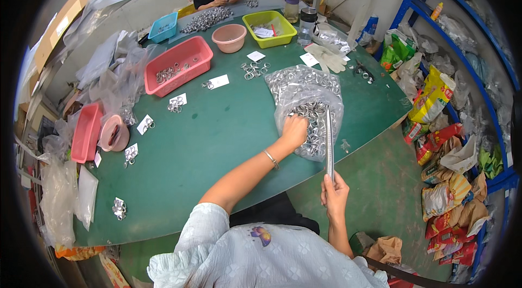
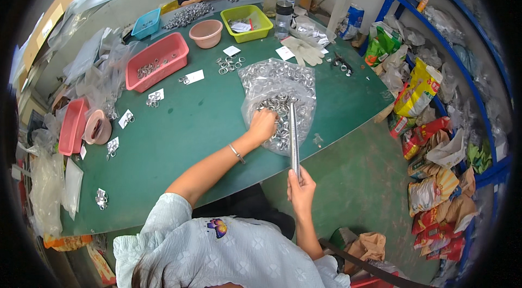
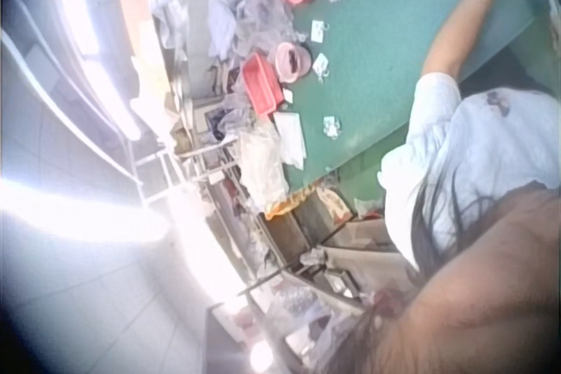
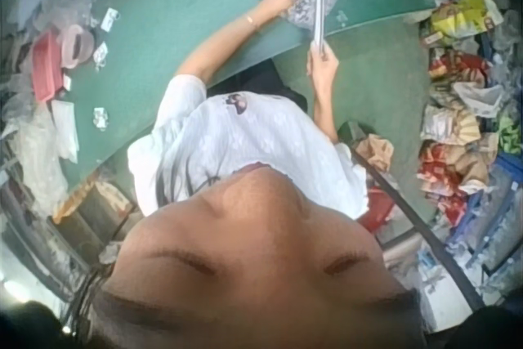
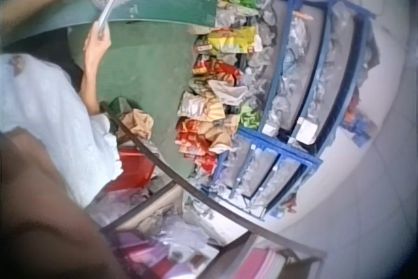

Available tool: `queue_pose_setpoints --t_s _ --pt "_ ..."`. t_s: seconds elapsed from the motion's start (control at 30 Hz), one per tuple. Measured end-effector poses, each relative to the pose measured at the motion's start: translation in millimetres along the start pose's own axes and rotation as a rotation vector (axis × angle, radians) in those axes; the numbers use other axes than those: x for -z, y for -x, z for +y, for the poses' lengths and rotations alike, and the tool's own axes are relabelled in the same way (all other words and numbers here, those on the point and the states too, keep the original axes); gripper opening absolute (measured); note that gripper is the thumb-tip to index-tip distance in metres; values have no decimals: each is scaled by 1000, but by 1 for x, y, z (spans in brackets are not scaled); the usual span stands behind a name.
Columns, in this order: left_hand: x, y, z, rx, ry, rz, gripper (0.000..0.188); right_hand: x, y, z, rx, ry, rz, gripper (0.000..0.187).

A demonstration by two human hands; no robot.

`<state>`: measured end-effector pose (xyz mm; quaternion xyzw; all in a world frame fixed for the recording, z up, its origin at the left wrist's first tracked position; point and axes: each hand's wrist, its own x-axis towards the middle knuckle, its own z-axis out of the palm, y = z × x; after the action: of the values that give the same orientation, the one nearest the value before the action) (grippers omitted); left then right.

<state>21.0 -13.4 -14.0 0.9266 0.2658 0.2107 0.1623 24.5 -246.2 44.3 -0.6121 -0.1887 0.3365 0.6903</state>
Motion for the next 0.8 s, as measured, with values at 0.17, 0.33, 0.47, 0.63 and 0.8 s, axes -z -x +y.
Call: queue_pose_setpoints --t_s 0.17,0.33,0.47,0.63,0.8 --pt "25 11 5 113 648 160 18 1 -1 -2 -1 7 -4 24" --pt "97 60 45 347 1208 -42 17 -11 -4 -19 22 82 -53 20" --pt "122 107 56 188 1164 60 19 -43 -5 -30 9 -68 -214 12" --pt "141 131 57 208 1208 116 26 -70 -1 -31 17 -133 -326 8" --pt "152 145 58 314 1398 133 34 -79 0 -28 24 -75 -352 13"
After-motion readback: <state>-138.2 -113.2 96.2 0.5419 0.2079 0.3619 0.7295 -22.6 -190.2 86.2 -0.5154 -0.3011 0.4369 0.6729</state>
